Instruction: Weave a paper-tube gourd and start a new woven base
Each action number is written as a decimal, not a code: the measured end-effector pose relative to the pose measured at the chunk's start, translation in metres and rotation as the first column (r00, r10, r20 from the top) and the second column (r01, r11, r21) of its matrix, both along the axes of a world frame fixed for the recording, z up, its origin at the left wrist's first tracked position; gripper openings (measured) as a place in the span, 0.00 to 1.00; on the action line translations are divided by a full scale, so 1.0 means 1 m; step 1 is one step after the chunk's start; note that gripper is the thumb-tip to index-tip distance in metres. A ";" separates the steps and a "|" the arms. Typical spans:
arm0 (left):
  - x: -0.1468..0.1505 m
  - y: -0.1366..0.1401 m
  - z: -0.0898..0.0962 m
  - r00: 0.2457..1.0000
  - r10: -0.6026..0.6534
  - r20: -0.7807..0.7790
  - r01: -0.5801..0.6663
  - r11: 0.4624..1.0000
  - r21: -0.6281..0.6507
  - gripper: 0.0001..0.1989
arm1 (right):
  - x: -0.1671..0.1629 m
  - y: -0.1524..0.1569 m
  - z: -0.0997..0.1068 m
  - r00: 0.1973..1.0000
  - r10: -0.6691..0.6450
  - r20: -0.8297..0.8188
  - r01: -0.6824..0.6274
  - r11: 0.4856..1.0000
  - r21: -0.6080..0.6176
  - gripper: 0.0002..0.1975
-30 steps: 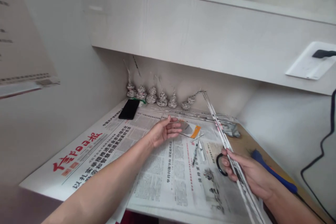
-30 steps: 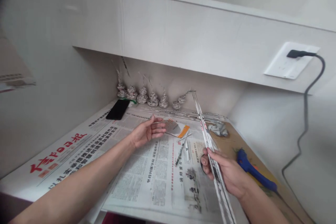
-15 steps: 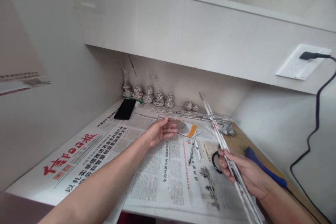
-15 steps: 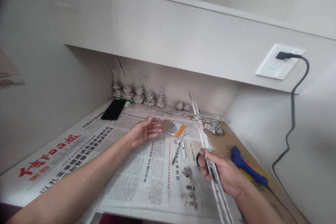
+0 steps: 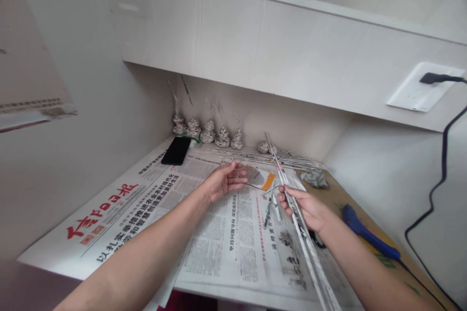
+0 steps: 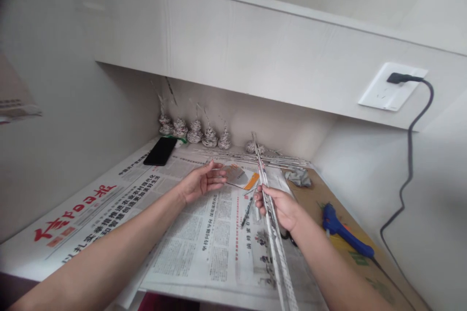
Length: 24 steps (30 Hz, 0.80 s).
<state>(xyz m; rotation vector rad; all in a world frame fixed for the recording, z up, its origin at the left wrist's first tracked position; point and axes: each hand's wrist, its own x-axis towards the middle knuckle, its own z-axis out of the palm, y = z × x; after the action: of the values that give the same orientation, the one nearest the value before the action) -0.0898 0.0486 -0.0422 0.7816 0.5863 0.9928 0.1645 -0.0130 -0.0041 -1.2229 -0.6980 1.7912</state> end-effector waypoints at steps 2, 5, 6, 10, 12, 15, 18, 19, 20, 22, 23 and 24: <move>0.000 0.000 0.001 1.000 -0.001 0.001 0.001 1.000 -0.001 0.17 | -0.003 0.006 0.000 1.000 -0.005 0.002 0.005 1.000 0.006 0.06; 0.000 -0.001 0.002 1.000 -0.003 0.002 0.003 1.000 -0.006 0.16 | -0.003 0.008 0.000 1.000 -0.010 0.006 0.010 1.000 0.012 0.06; 0.000 -0.001 0.002 1.000 0.000 0.002 0.000 1.000 -0.007 0.16 | -0.002 0.007 0.000 1.000 -0.007 0.007 0.007 1.000 0.011 0.06; 0.001 -0.002 0.002 1.000 -0.003 0.002 0.003 1.000 -0.008 0.16 | 0.004 -0.004 0.001 1.000 0.023 0.000 -0.023 1.000 -0.010 0.04; 0.002 -0.003 0.002 1.000 -0.015 -0.001 0.015 1.000 -0.008 0.16 | 0.007 -0.005 0.001 0.999 0.033 -0.005 -0.033 0.999 -0.012 0.03; 0.003 -0.004 0.002 1.000 -0.022 -0.012 0.022 1.000 -0.017 0.15 | 0.008 0.003 0.000 1.000 0.016 0.000 -0.016 1.000 0.006 0.04; 0.002 -0.003 0.002 1.000 -0.012 -0.015 0.011 1.000 -0.026 0.15 | 0.007 0.011 0.000 1.000 0.004 0.004 -0.004 1.000 0.022 0.05; 0.002 -0.003 0.002 1.000 -0.008 -0.014 0.007 1.000 -0.025 0.15 | 0.007 0.012 0.000 1.000 0.007 0.005 -0.007 1.000 0.023 0.05; 0.002 -0.003 0.002 1.000 -0.004 -0.012 0.004 1.000 -0.024 0.15 | 0.007 0.011 0.000 1.000 0.011 0.004 -0.011 1.000 0.023 0.04; 0.002 -0.003 0.002 1.000 -0.005 -0.009 0.005 1.000 -0.019 0.15 | 0.007 0.009 0.000 1.000 0.016 0.002 -0.016 1.000 0.020 0.04; 0.002 -0.003 0.001 1.000 -0.009 -0.009 0.009 1.000 -0.017 0.15 | 0.007 0.008 0.001 1.000 0.016 0.002 -0.016 1.000 0.019 0.04; 0.002 -0.003 0.001 1.000 -0.014 -0.010 0.013 1.000 -0.017 0.15 | 0.007 0.008 0.001 1.000 0.013 0.004 -0.013 1.000 0.019 0.04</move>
<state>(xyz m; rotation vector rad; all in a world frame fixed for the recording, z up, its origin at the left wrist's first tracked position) -0.0875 0.0459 -0.0413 0.7749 0.5963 0.9710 0.1718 -0.0051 -0.0033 -1.2125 -0.7253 1.7894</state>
